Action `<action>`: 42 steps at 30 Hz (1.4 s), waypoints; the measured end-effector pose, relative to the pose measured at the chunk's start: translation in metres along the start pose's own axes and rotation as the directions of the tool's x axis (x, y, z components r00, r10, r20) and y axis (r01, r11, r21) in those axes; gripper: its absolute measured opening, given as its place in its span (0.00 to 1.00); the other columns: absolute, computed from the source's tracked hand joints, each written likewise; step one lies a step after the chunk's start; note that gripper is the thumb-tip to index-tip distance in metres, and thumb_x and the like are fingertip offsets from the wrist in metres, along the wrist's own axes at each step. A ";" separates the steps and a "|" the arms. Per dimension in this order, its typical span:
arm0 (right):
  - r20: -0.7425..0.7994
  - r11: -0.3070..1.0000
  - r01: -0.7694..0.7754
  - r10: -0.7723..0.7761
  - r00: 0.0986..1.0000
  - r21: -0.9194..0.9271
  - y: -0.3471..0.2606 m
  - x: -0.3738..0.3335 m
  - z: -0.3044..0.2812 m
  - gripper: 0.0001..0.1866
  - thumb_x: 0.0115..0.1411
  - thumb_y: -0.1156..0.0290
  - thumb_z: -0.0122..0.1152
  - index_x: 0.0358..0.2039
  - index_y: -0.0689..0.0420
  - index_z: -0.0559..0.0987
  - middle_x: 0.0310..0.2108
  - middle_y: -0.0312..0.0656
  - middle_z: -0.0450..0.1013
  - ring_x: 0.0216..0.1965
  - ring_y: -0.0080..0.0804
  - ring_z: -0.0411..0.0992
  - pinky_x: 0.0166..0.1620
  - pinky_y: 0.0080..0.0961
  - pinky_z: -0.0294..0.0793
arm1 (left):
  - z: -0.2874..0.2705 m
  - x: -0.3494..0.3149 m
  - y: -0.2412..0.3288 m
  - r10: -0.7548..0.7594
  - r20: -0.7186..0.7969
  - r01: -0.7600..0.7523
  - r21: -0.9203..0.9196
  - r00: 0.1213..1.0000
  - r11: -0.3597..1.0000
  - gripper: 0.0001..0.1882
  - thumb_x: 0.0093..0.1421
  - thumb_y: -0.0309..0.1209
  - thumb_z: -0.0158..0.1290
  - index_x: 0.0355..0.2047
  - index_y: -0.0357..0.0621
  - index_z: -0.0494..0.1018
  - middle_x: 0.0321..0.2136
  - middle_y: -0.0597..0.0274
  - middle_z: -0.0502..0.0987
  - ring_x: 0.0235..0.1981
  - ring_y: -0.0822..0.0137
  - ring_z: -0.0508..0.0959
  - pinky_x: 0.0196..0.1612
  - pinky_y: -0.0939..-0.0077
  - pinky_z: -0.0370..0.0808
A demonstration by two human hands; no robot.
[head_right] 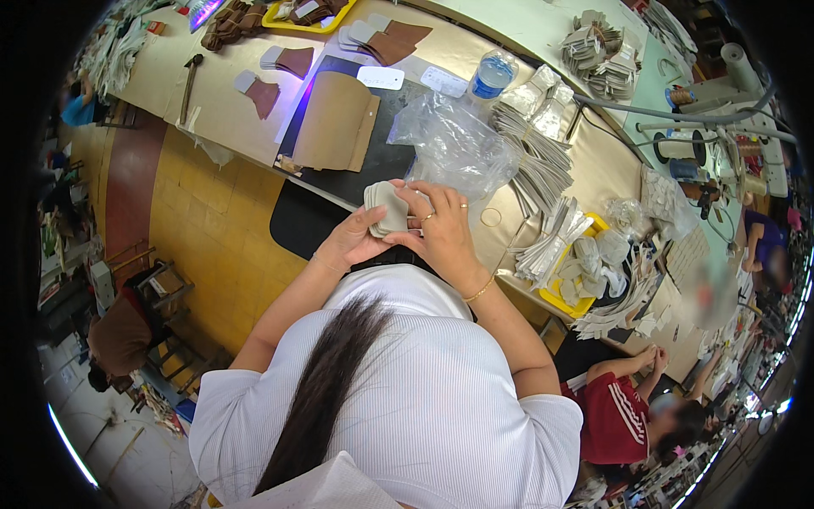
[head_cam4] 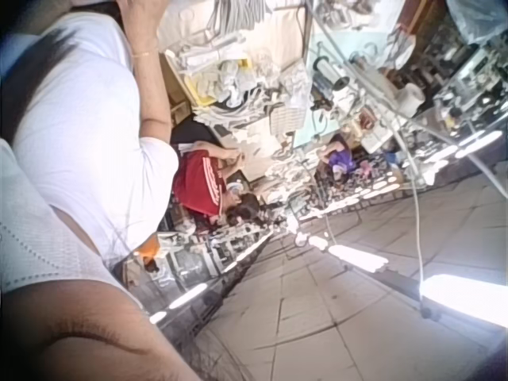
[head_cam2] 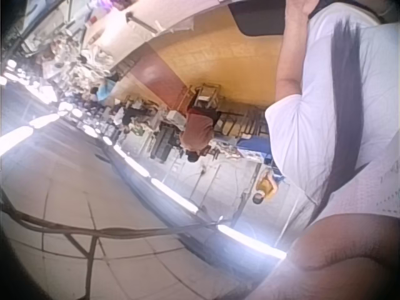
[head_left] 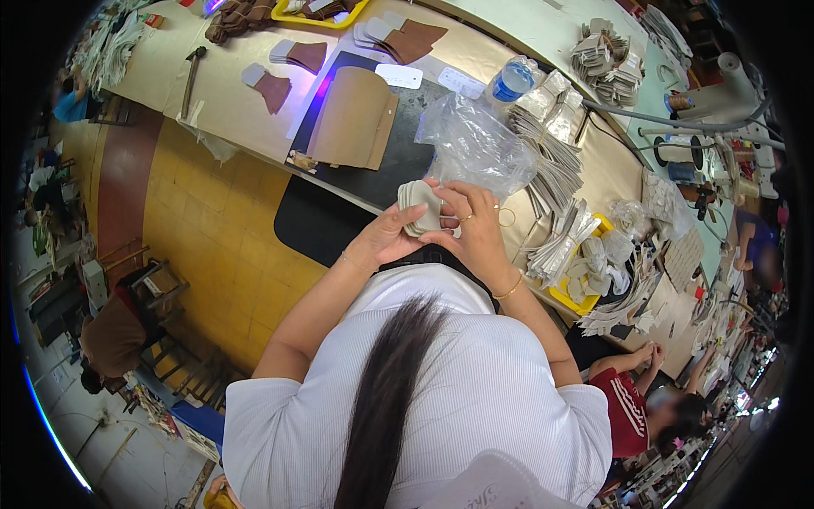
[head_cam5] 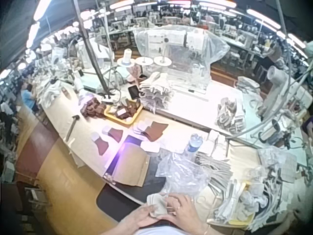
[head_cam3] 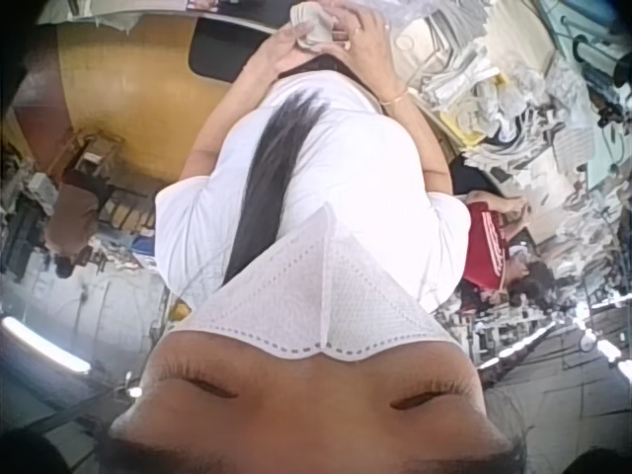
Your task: The person assembles small leather goods at a workbench. They retrieve white fabric pieces from a plastic bag, align them with brown leather pieces, and secure them with rubber bands. The person then places the assembled units into a yellow tray.
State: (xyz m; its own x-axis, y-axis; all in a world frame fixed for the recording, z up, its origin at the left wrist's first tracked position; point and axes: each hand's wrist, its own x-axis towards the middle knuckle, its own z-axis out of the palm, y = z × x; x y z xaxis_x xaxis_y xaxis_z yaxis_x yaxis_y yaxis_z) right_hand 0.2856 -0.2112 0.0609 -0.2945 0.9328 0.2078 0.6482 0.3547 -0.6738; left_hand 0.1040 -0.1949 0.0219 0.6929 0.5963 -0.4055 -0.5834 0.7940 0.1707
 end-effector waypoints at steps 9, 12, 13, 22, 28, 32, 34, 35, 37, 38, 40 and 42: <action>0.212 1.000 0.004 -0.001 0.977 -0.013 -0.005 -0.001 0.007 0.56 0.42 0.48 0.72 0.67 0.54 0.54 0.60 0.46 0.63 0.64 0.44 0.58 0.62 0.55 0.51 | -0.009 -0.006 -0.002 -0.131 -0.112 0.153 0.220 0.985 0.963 0.31 0.51 0.18 0.49 0.57 0.39 0.60 0.47 0.55 0.71 0.50 0.61 0.75 0.51 0.65 0.77; 0.202 1.000 0.010 -0.007 0.979 -0.012 -0.004 -0.001 0.011 0.53 0.44 0.51 0.71 0.66 0.54 0.56 0.54 0.47 0.67 0.59 0.39 0.64 0.61 0.56 0.52 | 0.006 -0.010 0.001 -0.091 -0.175 0.137 0.271 0.980 0.953 0.31 0.53 0.19 0.49 0.58 0.39 0.57 0.51 0.56 0.68 0.53 0.62 0.72 0.54 0.62 0.73; 0.204 1.000 0.000 0.002 0.979 -0.010 -0.004 -0.001 0.011 0.52 0.43 0.52 0.71 0.66 0.54 0.56 0.53 0.46 0.67 0.58 0.38 0.65 0.61 0.56 0.53 | 0.005 -0.010 0.001 -0.089 -0.183 0.134 0.253 0.979 0.958 0.30 0.53 0.19 0.48 0.58 0.39 0.57 0.51 0.56 0.68 0.54 0.62 0.71 0.56 0.62 0.72; 0.081 0.994 -0.030 0.039 0.996 -0.108 0.005 -0.009 0.016 0.51 0.41 0.53 0.72 0.64 0.55 0.60 0.43 0.40 0.68 0.48 0.35 0.68 0.60 0.52 0.56 | 0.029 -0.002 -0.018 0.175 -0.305 -0.010 0.474 0.936 0.881 0.21 0.63 0.26 0.50 0.55 0.39 0.59 0.48 0.57 0.69 0.51 0.67 0.71 0.55 0.68 0.69; 0.054 0.991 -0.103 0.108 0.993 -0.085 0.017 -0.015 0.016 0.49 0.45 0.50 0.71 0.64 0.55 0.61 0.47 0.43 0.67 0.52 0.41 0.65 0.60 0.49 0.57 | 0.007 0.001 -0.020 0.212 -0.284 0.091 0.770 0.935 0.632 0.17 0.67 0.32 0.48 0.53 0.37 0.64 0.48 0.59 0.72 0.49 0.73 0.71 0.52 0.74 0.68; -0.223 0.963 -0.261 0.270 0.937 0.069 0.052 -0.035 0.000 0.36 0.53 0.58 0.66 0.59 0.59 0.65 0.49 0.49 0.68 0.47 0.45 0.69 0.54 0.41 0.65 | -0.020 0.004 -0.015 0.304 -0.213 -0.033 0.769 0.928 0.639 0.18 0.68 0.33 0.48 0.53 0.37 0.64 0.48 0.59 0.72 0.49 0.70 0.71 0.54 0.72 0.67; -0.390 0.867 -0.481 0.490 0.780 0.128 0.108 -0.062 0.010 0.25 0.56 0.65 0.62 0.52 0.61 0.69 0.44 0.50 0.69 0.42 0.46 0.71 0.48 0.39 0.70 | -0.023 0.005 -0.009 0.306 -0.215 -0.019 0.790 0.927 0.613 0.17 0.68 0.33 0.47 0.53 0.38 0.63 0.48 0.59 0.71 0.50 0.69 0.70 0.56 0.71 0.65; -0.442 0.801 -0.578 0.579 0.685 0.153 0.135 -0.077 0.013 0.20 0.57 0.69 0.60 0.48 0.62 0.70 0.41 0.51 0.70 0.39 0.47 0.72 0.46 0.38 0.71 | -0.030 0.005 -0.006 0.308 -0.209 -0.013 0.808 0.928 0.589 0.17 0.68 0.33 0.46 0.53 0.38 0.63 0.48 0.59 0.71 0.50 0.69 0.70 0.56 0.71 0.64; -0.423 0.696 -0.698 0.691 0.586 0.170 0.172 -0.108 0.025 0.17 0.56 0.71 0.61 0.45 0.62 0.71 0.40 0.51 0.69 0.40 0.47 0.71 0.46 0.40 0.71 | -0.039 0.006 -0.004 0.299 -0.201 -0.004 0.824 0.933 0.566 0.16 0.69 0.33 0.45 0.53 0.38 0.63 0.48 0.59 0.71 0.50 0.68 0.69 0.57 0.71 0.63; -0.416 0.648 -0.741 0.731 0.541 0.174 0.183 -0.118 0.026 0.15 0.56 0.72 0.61 0.43 0.62 0.72 0.39 0.50 0.69 0.41 0.47 0.71 0.46 0.40 0.70 | -0.038 0.006 -0.005 0.288 -0.202 0.002 0.821 0.936 0.570 0.16 0.69 0.32 0.45 0.53 0.38 0.63 0.48 0.59 0.71 0.50 0.68 0.69 0.57 0.71 0.63; -0.385 0.634 -0.771 0.726 0.570 0.054 0.187 -0.134 0.036 0.12 0.56 0.73 0.61 0.40 0.61 0.73 0.39 0.51 0.69 0.41 0.48 0.71 0.46 0.41 0.70 | -0.034 0.006 -0.004 0.265 -0.224 0.034 0.820 0.938 0.572 0.16 0.69 0.32 0.44 0.53 0.37 0.63 0.48 0.58 0.71 0.50 0.68 0.69 0.57 0.71 0.63; -0.339 0.614 -0.788 0.733 0.589 -0.042 0.188 -0.145 0.045 0.12 0.55 0.72 0.61 0.39 0.61 0.74 0.38 0.50 0.69 0.42 0.48 0.70 0.46 0.40 0.70 | -0.032 0.007 -0.006 0.268 -0.214 0.046 0.853 0.939 0.520 0.17 0.69 0.33 0.45 0.53 0.35 0.63 0.47 0.57 0.71 0.50 0.69 0.70 0.57 0.72 0.63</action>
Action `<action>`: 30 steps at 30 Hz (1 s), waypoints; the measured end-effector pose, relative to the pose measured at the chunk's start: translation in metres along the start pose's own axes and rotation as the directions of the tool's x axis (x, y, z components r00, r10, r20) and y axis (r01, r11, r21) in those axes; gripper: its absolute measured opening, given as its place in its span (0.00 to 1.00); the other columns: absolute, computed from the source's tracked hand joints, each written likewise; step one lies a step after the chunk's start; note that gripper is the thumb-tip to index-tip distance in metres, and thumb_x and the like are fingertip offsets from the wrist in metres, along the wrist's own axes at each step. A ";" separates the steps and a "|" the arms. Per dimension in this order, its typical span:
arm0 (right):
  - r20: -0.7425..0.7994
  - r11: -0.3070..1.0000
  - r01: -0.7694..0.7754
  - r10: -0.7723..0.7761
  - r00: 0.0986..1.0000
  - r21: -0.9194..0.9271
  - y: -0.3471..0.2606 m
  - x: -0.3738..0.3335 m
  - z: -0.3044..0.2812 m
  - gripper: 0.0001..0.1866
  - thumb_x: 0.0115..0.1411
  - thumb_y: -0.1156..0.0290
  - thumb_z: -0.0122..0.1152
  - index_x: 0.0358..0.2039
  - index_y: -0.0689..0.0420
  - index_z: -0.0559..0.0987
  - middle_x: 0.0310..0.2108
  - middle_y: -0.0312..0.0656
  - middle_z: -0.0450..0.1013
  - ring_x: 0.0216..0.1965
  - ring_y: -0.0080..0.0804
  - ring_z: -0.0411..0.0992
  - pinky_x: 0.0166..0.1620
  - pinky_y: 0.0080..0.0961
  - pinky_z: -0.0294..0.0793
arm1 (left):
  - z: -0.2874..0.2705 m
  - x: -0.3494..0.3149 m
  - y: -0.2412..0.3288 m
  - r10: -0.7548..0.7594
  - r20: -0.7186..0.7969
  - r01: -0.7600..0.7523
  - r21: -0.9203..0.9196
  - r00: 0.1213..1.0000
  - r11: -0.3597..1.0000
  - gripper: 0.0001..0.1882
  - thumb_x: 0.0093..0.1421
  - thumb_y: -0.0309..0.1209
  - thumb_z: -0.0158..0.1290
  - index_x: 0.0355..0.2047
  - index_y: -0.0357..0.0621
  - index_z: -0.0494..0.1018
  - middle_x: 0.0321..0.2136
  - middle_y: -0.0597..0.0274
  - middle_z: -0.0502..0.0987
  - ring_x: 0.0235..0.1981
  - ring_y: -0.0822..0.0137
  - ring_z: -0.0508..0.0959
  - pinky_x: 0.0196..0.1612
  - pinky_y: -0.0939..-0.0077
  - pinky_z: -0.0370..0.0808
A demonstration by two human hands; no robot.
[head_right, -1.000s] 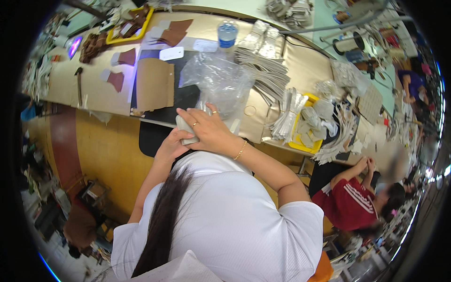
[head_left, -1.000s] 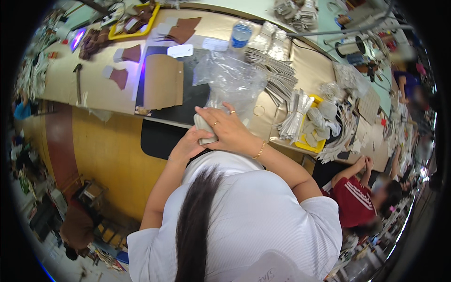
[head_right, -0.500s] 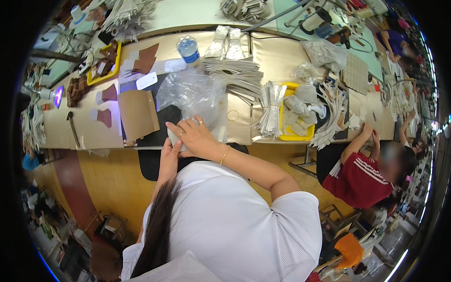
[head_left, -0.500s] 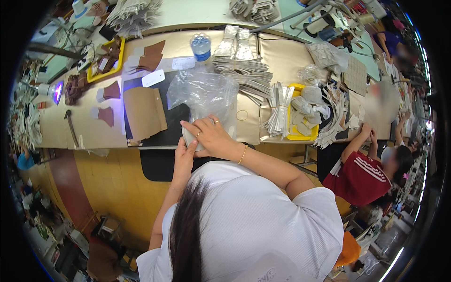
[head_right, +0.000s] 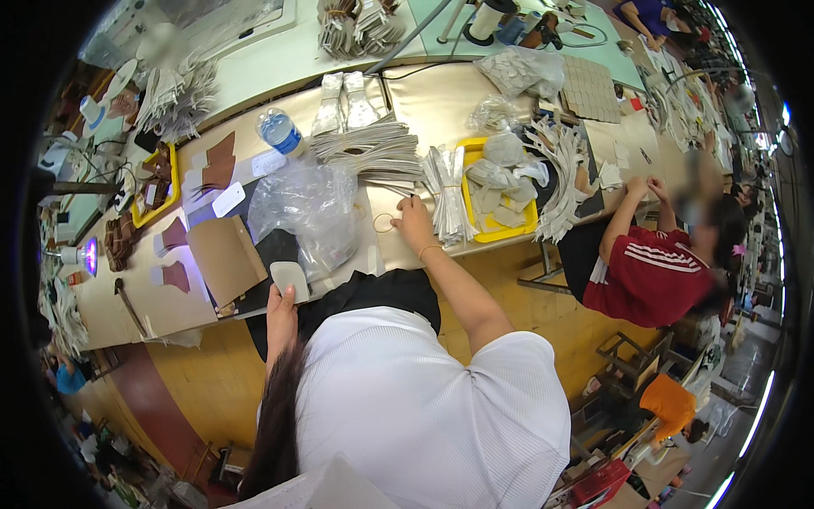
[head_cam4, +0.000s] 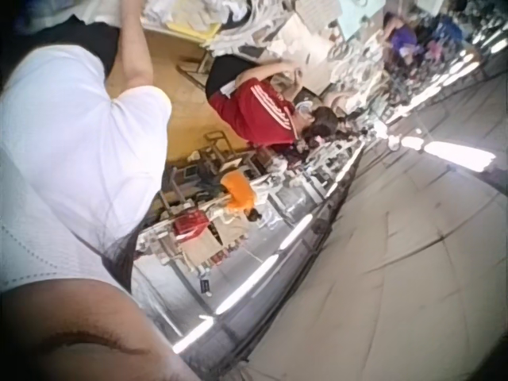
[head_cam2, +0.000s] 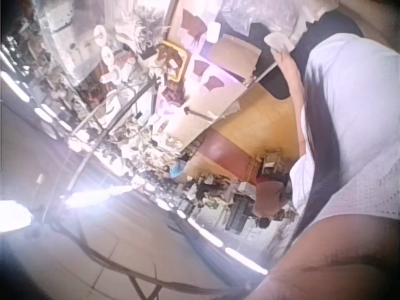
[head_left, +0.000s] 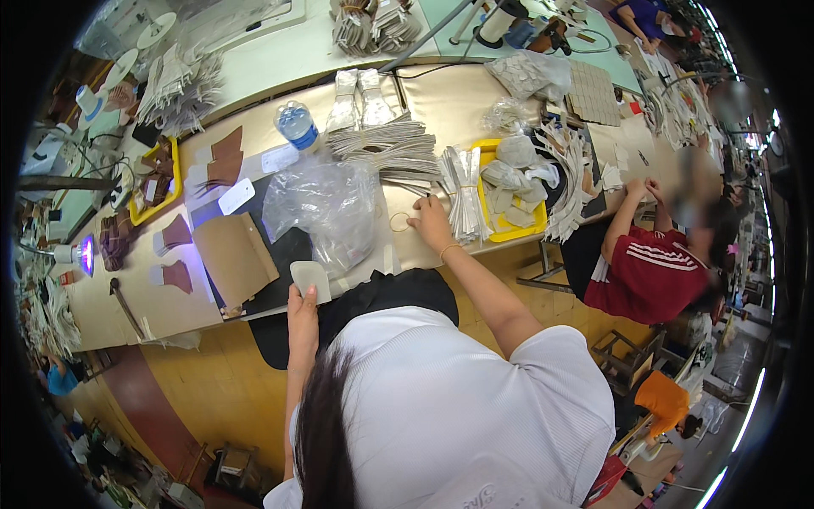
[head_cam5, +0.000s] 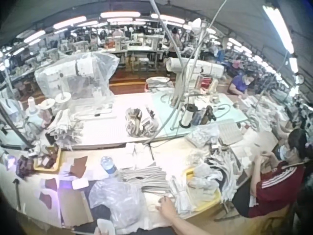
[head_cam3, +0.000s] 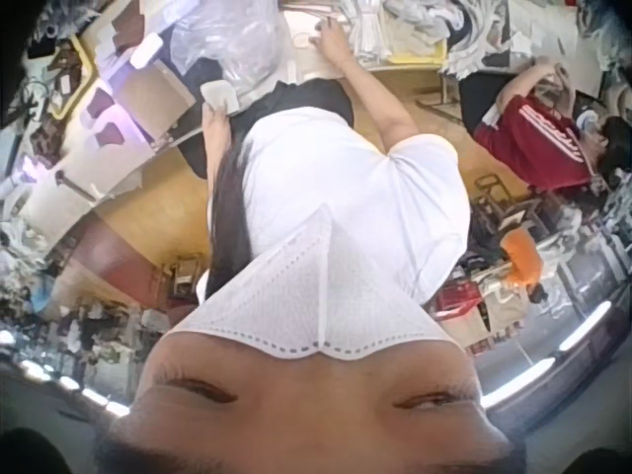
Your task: The person assembles small leather goods at a workbench. They retrieve white fabric pieces from a plastic bag, align them with brown leather pieces, and secure them with rubber bands. The person then places the assembled units into a yellow tray.
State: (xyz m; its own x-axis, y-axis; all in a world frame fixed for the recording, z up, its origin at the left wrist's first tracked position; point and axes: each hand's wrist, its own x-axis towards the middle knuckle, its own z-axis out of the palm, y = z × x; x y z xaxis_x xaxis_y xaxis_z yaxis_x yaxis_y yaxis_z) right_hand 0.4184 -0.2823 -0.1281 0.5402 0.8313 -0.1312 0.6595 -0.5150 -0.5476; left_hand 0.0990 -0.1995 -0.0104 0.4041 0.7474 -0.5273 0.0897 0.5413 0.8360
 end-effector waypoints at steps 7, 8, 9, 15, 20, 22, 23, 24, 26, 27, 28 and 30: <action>0.048 0.995 -0.082 0.085 0.995 -0.053 0.008 0.002 0.013 0.12 0.53 0.65 0.65 0.34 0.58 0.77 0.38 0.47 0.70 0.43 0.45 0.69 0.47 0.41 0.69 | 0.016 0.000 0.021 0.070 -0.041 -0.066 0.088 0.997 0.994 0.19 0.64 0.33 0.54 0.49 0.33 0.67 0.42 0.59 0.75 0.44 0.72 0.73 0.51 0.77 0.68; 0.061 0.992 -0.127 0.128 0.990 -0.019 0.008 0.004 0.013 0.12 0.53 0.64 0.65 0.34 0.57 0.77 0.38 0.46 0.70 0.43 0.44 0.69 0.47 0.41 0.69 | 0.018 0.001 0.023 0.084 -0.069 -0.077 0.097 0.994 0.992 0.20 0.62 0.32 0.56 0.50 0.32 0.67 0.42 0.59 0.76 0.43 0.72 0.74 0.50 0.77 0.69; 0.044 0.995 -0.099 0.100 0.994 -0.016 0.002 0.002 0.011 0.12 0.54 0.64 0.64 0.34 0.57 0.77 0.38 0.45 0.70 0.43 0.44 0.69 0.46 0.41 0.68 | 0.018 0.001 0.023 0.084 -0.084 -0.077 0.083 0.993 0.994 0.20 0.62 0.31 0.57 0.49 0.32 0.67 0.42 0.58 0.76 0.42 0.72 0.75 0.49 0.77 0.69; 0.027 0.989 0.002 0.002 1.000 -0.149 -0.009 -0.011 0.015 0.11 0.55 0.63 0.63 0.34 0.56 0.76 0.38 0.40 0.71 0.43 0.42 0.70 0.45 0.40 0.67 | 0.020 0.000 0.038 0.025 -0.086 -0.015 0.108 0.996 0.994 0.18 0.59 0.27 0.59 0.47 0.31 0.69 0.41 0.57 0.77 0.43 0.72 0.75 0.48 0.79 0.71; 0.027 0.919 -0.184 0.187 0.982 0.350 -0.006 -0.001 0.023 0.05 0.60 0.72 0.57 0.33 0.57 0.71 0.43 0.40 0.71 0.37 0.38 0.73 0.43 0.35 0.70 | 0.020 -0.003 0.037 0.029 -0.095 -0.015 0.146 0.995 0.989 0.17 0.59 0.27 0.60 0.46 0.31 0.71 0.41 0.57 0.77 0.42 0.72 0.76 0.49 0.80 0.71; 0.068 0.652 -0.241 0.280 0.958 0.719 -0.013 0.014 0.006 0.03 0.61 0.75 0.53 0.34 0.57 0.69 0.44 0.41 0.73 0.35 0.34 0.75 0.43 0.30 0.72 | 0.018 0.001 0.029 0.083 -0.075 -0.065 0.224 0.994 0.972 0.16 0.57 0.26 0.60 0.44 0.31 0.73 0.39 0.59 0.77 0.41 0.73 0.75 0.47 0.80 0.71; 0.103 0.462 -0.247 0.315 0.944 0.852 -0.020 0.020 -0.005 0.02 0.61 0.77 0.51 0.34 0.58 0.68 0.44 0.42 0.73 0.34 0.32 0.76 0.43 0.27 0.73 | 0.016 0.003 0.025 0.112 -0.064 -0.091 0.262 0.992 0.961 0.16 0.57 0.26 0.60 0.44 0.31 0.73 0.38 0.60 0.77 0.40 0.73 0.75 0.46 0.80 0.71; 0.176 0.309 -0.262 0.279 0.944 0.914 -0.038 0.026 -0.026 0.03 0.61 0.77 0.51 0.35 0.57 0.68 0.44 0.42 0.74 0.34 0.31 0.76 0.43 0.26 0.74 | 0.016 0.002 0.026 0.145 -0.062 -0.113 0.362 0.988 0.925 0.16 0.56 0.26 0.60 0.43 0.32 0.74 0.37 0.60 0.77 0.39 0.73 0.75 0.45 0.79 0.71; 0.299 -0.013 -0.301 0.167 0.939 0.953 -0.083 0.034 -0.085 0.05 0.61 0.76 0.52 0.37 0.56 0.67 0.42 0.43 0.76 0.34 0.28 0.77 0.44 0.23 0.75 | 0.019 0.002 0.029 0.213 -0.051 -0.151 0.546 0.976 0.824 0.15 0.54 0.25 0.61 0.42 0.32 0.76 0.34 0.61 0.77 0.37 0.72 0.74 0.42 0.78 0.70; 0.307 0.063 -0.310 0.050 0.950 0.949 -0.098 0.036 -0.102 0.06 0.61 0.73 0.54 0.37 0.55 0.67 0.42 0.42 0.76 0.34 0.27 0.76 0.43 0.23 0.75 | 0.023 0.002 0.030 0.245 -0.066 -0.166 0.568 0.967 0.807 0.15 0.52 0.26 0.61 0.41 0.33 0.77 0.32 0.61 0.76 0.35 0.71 0.73 0.40 0.75 0.70; 0.323 0.139 -0.311 -0.076 0.943 0.940 -0.112 0.036 -0.114 0.08 0.60 0.71 0.56 0.36 0.54 0.67 0.42 0.41 0.77 0.33 0.27 0.76 0.41 0.23 0.74 | 0.026 0.003 0.031 0.274 -0.044 -0.198 0.584 0.961 0.788 0.16 0.52 0.25 0.61 0.41 0.33 0.76 0.32 0.60 0.76 0.35 0.71 0.73 0.40 0.75 0.70; 0.341 0.504 -0.172 -0.265 0.902 0.847 -0.146 0.033 -0.130 0.11 0.58 0.66 0.61 0.37 0.53 0.68 0.43 0.39 0.76 0.34 0.27 0.76 0.39 0.24 0.74 | 0.028 0.001 0.036 0.334 -0.027 -0.247 0.619 0.942 0.746 0.17 0.53 0.25 0.61 0.43 0.33 0.76 0.32 0.60 0.76 0.34 0.70 0.74 0.40 0.75 0.71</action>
State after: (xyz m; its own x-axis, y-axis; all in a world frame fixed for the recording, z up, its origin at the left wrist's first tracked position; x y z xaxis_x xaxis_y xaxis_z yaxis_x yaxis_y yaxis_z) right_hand 0.4078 -0.2069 0.0547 0.1341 0.9577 -0.2547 -0.2032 -0.2250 -0.9529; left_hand 0.1285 -0.1902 0.0230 0.3860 0.8956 -0.2213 0.5308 -0.0194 0.8473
